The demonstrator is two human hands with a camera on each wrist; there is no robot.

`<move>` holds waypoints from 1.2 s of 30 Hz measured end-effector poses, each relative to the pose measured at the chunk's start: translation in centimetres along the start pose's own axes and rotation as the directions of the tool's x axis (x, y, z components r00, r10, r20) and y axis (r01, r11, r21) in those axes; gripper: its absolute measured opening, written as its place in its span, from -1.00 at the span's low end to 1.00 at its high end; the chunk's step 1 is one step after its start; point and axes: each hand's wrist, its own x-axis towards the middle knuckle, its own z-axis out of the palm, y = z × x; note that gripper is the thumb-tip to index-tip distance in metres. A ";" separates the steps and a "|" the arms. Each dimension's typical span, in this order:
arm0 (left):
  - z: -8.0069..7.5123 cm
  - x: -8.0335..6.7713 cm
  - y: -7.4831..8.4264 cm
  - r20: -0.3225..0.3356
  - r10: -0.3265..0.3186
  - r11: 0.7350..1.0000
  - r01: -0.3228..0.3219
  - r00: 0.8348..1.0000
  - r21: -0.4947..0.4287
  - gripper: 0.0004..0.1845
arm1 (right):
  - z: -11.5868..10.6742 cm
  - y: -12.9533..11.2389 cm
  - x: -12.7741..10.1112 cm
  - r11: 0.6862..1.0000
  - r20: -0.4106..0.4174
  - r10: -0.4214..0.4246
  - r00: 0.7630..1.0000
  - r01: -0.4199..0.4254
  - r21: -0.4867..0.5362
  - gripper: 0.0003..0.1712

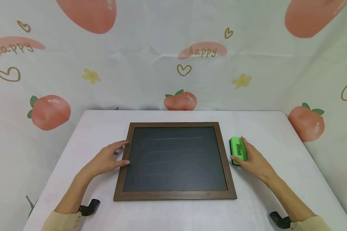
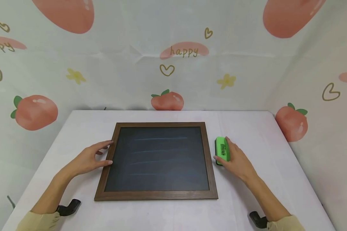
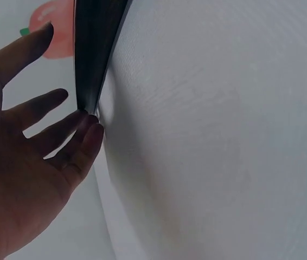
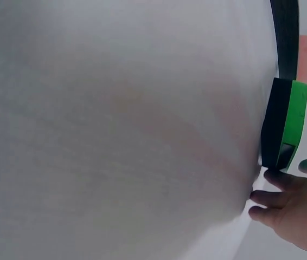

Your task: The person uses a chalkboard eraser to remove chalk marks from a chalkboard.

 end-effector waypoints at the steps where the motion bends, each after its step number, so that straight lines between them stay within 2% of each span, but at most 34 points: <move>1: 0.0 0.1 -0.1 0.001 0.004 1.000 -0.004 1.000 -0.003 -0.15 | 0.1 0.0 0.0 1.000 -0.004 0.002 1.000 -0.002 -0.006 0.16; 5: 0.0 0.5 -0.3 0.021 0.023 1.000 -0.022 1.000 -0.014 -0.17 | 0.3 -0.2 0.2 1.000 -0.025 -0.002 1.000 0.002 -0.023 0.17; 11: -0.4 1.1 -0.6 0.066 0.020 0.999 -0.017 0.998 -0.046 -0.15 | 0.4 -0.7 0.7 1.000 -0.039 0.011 0.999 -0.012 -0.028 0.18; 18: -0.8 1.5 -0.8 0.096 0.041 0.994 -0.031 0.995 -0.106 -0.13 | 0.6 -1.1 0.9 0.998 -0.099 -0.003 0.995 -0.003 -0.055 0.08; 29: -0.7 1.7 -0.8 0.114 0.042 0.993 -0.029 0.993 -0.113 -0.13 | 0.0 -1.3 0.8 0.995 -0.047 0.096 0.994 -0.094 0.044 0.05; 36: -0.5 1.7 -0.9 0.100 0.045 0.992 -0.032 0.994 -0.121 -0.14 | -0.2 -1.0 1.0 0.988 -0.118 0.123 0.985 -0.111 0.104 -0.14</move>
